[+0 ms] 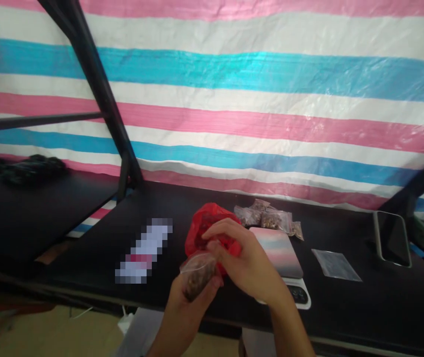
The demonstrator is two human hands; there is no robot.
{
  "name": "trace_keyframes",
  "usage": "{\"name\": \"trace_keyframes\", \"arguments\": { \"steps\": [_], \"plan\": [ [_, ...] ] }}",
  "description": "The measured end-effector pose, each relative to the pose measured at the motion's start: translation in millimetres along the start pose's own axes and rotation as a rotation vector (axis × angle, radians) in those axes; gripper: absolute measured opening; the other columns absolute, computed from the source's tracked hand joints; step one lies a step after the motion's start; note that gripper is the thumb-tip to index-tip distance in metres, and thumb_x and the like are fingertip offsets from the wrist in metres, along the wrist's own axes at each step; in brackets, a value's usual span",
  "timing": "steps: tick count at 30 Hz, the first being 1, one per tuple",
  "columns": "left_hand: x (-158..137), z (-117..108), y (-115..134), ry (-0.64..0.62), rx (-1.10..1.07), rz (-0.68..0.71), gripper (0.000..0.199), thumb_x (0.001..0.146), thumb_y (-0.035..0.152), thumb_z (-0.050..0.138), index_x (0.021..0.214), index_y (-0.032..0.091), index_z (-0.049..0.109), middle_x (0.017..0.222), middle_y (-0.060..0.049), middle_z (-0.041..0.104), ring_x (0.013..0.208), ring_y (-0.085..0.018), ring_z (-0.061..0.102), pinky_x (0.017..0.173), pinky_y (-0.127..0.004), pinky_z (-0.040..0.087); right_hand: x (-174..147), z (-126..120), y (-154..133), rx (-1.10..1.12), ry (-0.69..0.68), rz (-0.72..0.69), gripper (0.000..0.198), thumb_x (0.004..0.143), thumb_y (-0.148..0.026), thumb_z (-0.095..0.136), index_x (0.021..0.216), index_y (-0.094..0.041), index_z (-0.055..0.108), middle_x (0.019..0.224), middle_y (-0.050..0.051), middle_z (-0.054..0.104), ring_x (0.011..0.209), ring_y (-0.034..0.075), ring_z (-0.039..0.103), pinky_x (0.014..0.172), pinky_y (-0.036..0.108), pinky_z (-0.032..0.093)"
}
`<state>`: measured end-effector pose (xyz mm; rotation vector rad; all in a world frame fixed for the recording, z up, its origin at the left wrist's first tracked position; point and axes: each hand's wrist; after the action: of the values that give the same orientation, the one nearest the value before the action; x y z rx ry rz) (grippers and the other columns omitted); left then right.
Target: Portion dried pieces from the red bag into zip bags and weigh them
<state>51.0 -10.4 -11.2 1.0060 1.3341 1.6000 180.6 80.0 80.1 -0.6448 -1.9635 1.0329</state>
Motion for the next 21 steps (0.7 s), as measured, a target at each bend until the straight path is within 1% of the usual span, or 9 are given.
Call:
{"name": "trace_keyframes", "arguments": {
  "steps": [2,3,5,7,10,12,16,18,21],
  "plan": [
    [1.8,-6.9,6.5,0.077,0.044,0.090,0.037,0.083,0.057,0.085,0.087,0.021,0.080,0.083,-0.006,0.080,0.082,-0.024,0.079,0.082,-0.037,0.069,8.8,6.3,15.2,-0.218,0.147,0.077,0.011,0.101,-0.020,0.066,0.099,-0.024,0.076,0.105,0.005,0.077,0.104,0.024,0.069,0.097,0.039,0.049],
    [2.8,-10.8,8.2,0.114,0.071,0.127,0.034,0.084,0.055,0.083,0.091,0.022,0.081,0.088,-0.006,0.080,0.085,-0.024,0.079,0.085,-0.037,0.069,12.2,8.8,23.6,-0.368,0.177,0.136,0.009,0.100,-0.020,0.068,0.098,-0.023,0.077,0.106,0.007,0.077,0.106,0.028,0.068,0.098,0.042,0.048],
    [4.7,-18.9,8.0,0.173,0.138,0.171,0.033,0.087,0.051,0.081,0.105,0.023,0.081,0.103,-0.008,0.081,0.096,-0.025,0.080,0.089,-0.037,0.068,16.0,12.5,38.3,-0.621,0.116,0.255,0.003,0.094,-0.022,0.078,0.097,-0.021,0.079,0.108,0.012,0.078,0.107,0.034,0.068,0.098,0.047,0.047],
    [6.1,-26.0,3.7,0.187,0.217,0.193,0.035,0.089,0.049,0.078,0.115,0.024,0.079,0.122,-0.010,0.079,0.110,-0.027,0.078,0.097,-0.039,0.066,15.1,14.9,46.7,-0.735,-0.004,0.331,0.007,0.092,-0.025,0.082,0.096,-0.020,0.080,0.106,0.013,0.079,0.106,0.035,0.068,0.096,0.047,0.047],
    [6.3,-30.8,-4.0,0.117,0.305,0.181,0.035,0.094,0.047,0.073,0.123,0.027,0.079,0.144,-0.011,0.071,0.130,-0.029,0.070,0.114,-0.043,0.057,7.2,18.0,47.6,-0.743,-0.082,0.326,0.008,0.097,-0.029,0.079,0.096,-0.021,0.080,0.106,0.009,0.080,0.107,0.032,0.068,0.097,0.044,0.046],
    [5.6,-29.9,-6.2,0.053,0.319,0.154,0.034,0.096,0.046,0.070,0.124,0.028,0.080,0.148,-0.010,0.069,0.135,-0.029,0.068,0.118,-0.043,0.054,-0.1,21.3,46.3,-0.724,-0.086,0.282,0.008,0.097,-0.030,0.079,0.101,-0.023,0.079,0.109,0.007,0.079,0.111,0.031,0.067,0.099,0.045,0.044],
    [4.6,-26.5,-5.9,-0.001,0.333,0.070,0.035,0.097,0.046,0.066,0.122,0.026,0.081,0.124,-0.011,0.080,0.115,-0.028,0.077,0.106,-0.041,0.061,-10.1,30.6,50.1,-0.659,-0.079,0.248,0.017,0.095,-0.023,0.080,0.112,-0.027,0.078,0.116,0.004,0.078,0.115,0.031,0.065,0.102,0.046,0.042],
    [5.1,-27.1,-7.1,0.048,0.370,0.045,0.035,0.095,0.048,0.068,0.117,0.025,0.082,0.115,-0.011,0.081,0.109,-0.029,0.078,0.099,-0.039,0.063,-9.4,35.2,53.4,-0.622,-0.039,0.250,0.018,0.095,-0.019,0.079,0.112,-0.027,0.076,0.118,0.004,0.077,0.115,0.030,0.065,0.102,0.045,0.041],
    [6.6,-30.3,-10.9,0.158,0.399,0.044,0.036,0.089,0.051,0.074,0.112,0.026,0.084,0.115,-0.010,0.081,0.110,-0.030,0.077,0.098,-0.037,0.062,-3.2,41.5,58.0,-0.574,0.021,0.238,0.014,0.095,-0.017,0.080,0.105,-0.025,0.075,0.114,0.003,0.077,0.112,0.028,0.067,0.100,0.043,0.042]
  ]
}}
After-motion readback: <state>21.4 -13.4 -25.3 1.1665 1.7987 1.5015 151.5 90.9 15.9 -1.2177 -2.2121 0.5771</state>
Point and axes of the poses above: each hand's wrist, its own x-axis towards the middle knuckle, its own z-axis out of the palm, y = z × x
